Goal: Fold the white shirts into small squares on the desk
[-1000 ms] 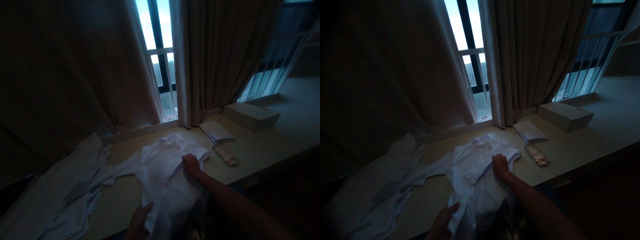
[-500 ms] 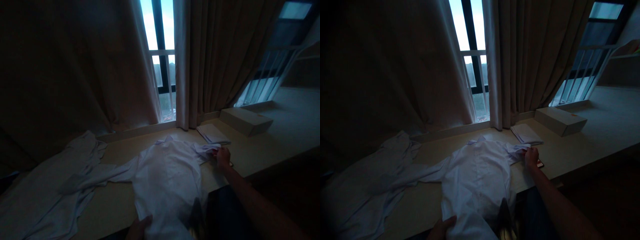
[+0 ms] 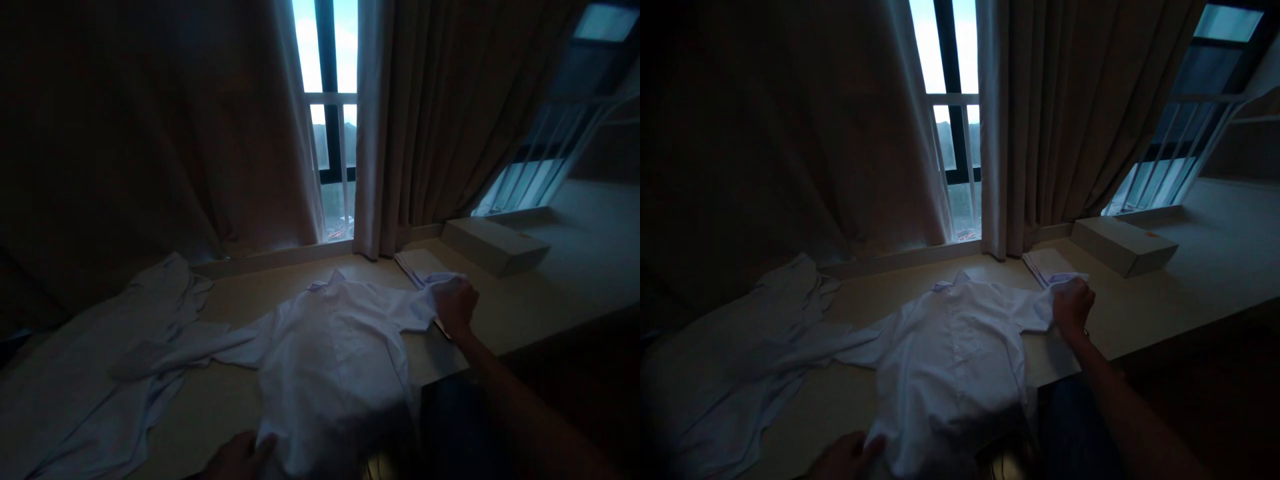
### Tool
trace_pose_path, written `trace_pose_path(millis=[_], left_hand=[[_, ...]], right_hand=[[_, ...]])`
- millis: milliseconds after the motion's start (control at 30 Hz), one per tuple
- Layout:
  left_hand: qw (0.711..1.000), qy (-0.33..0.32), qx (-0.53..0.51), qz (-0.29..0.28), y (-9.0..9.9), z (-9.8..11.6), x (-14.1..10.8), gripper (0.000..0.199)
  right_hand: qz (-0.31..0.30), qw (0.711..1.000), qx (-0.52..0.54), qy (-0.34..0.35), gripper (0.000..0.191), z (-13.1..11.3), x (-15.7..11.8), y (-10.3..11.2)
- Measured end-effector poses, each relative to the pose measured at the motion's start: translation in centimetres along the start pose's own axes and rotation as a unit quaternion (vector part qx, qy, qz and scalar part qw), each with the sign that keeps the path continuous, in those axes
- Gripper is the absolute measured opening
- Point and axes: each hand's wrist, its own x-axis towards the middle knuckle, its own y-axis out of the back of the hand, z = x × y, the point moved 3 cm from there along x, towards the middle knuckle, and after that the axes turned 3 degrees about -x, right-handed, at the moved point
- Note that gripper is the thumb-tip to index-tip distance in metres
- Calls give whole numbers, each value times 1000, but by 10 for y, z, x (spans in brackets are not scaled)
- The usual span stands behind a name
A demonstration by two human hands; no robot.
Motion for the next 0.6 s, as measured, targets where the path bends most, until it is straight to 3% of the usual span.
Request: trace_pose_path(millis=[67,133,167,233,333,467,600], left_hand=[[994,11,91,66,17,17,11,48],[984,-45,125,117,22,45,26,49],[980,-93,125,124,18,60,35,48],[970,-174,119,122,0,85,56,48],[954,-241,159,84,-39,102,90,59],[935,-243,239,94,-75,92,108,63],[909,-273,281,140,-92,75,88,61]], right_hand=[[-46,996,-23,71,48,-2,-30,-17],[-118,983,-42,135,35,-5,-68,-45],[-164,971,-48,166,32,-7,-88,-61],[-272,920,-116,258,38,-12,-127,-94],[-369,857,-200,298,48,-12,-170,-129],[-436,798,-254,329,54,-1,-196,-136],[-456,768,-273,357,59,13,-209,-113]])
